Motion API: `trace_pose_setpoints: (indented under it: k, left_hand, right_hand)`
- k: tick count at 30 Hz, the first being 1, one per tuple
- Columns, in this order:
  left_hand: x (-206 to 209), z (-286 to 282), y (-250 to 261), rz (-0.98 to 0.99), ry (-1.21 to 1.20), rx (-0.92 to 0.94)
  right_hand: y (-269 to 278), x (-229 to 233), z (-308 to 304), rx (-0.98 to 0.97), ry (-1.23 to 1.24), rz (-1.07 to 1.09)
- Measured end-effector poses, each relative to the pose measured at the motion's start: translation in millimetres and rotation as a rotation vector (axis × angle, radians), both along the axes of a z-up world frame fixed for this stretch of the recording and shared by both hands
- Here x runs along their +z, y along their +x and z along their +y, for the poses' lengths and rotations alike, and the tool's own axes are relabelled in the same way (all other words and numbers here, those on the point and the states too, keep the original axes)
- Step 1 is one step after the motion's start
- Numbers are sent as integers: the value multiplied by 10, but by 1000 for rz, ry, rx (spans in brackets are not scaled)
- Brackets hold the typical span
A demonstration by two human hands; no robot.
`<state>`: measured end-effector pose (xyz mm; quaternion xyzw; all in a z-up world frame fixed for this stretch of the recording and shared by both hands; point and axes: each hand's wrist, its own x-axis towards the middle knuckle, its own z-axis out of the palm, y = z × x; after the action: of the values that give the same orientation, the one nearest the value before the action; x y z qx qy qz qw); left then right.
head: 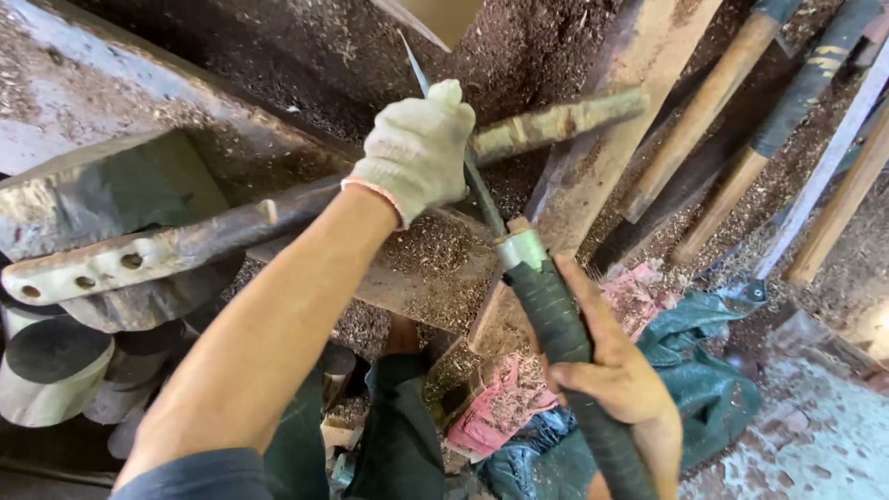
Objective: Shaping a wooden handle on a lathe with a chisel and drilling holes in a wooden base.
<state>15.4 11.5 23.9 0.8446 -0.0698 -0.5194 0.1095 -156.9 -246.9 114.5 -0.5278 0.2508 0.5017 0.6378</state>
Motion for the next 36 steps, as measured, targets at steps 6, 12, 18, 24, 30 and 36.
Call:
trace_pose_setpoints:
  k: [6, 12, 18, 24, 30, 36]
  left_hand:
    - [-14, 50, -117, -165, -28, -64]
    - [109, -25, 37, 149, 11, 336]
    - [-77, -3, -40, -18, -29, 184]
    - [42, -14, -12, -72, -9, 194]
    - [-5, -48, -37, -79, -10, 379]
    - [-145, -91, -50, -74, 33, 299]
  right_hand:
    - [53, 142, 100, 91, -114, -65]
    - [98, 240, 114, 61, -156, 38]
    - [-17, 159, 111, 51, -96, -74]
    - [-84, 69, 144, -85, -40, 9]
    - [-344, -78, 82, -306, 104, 32]
    - [-441, -233, -30, -281, 117, 11]
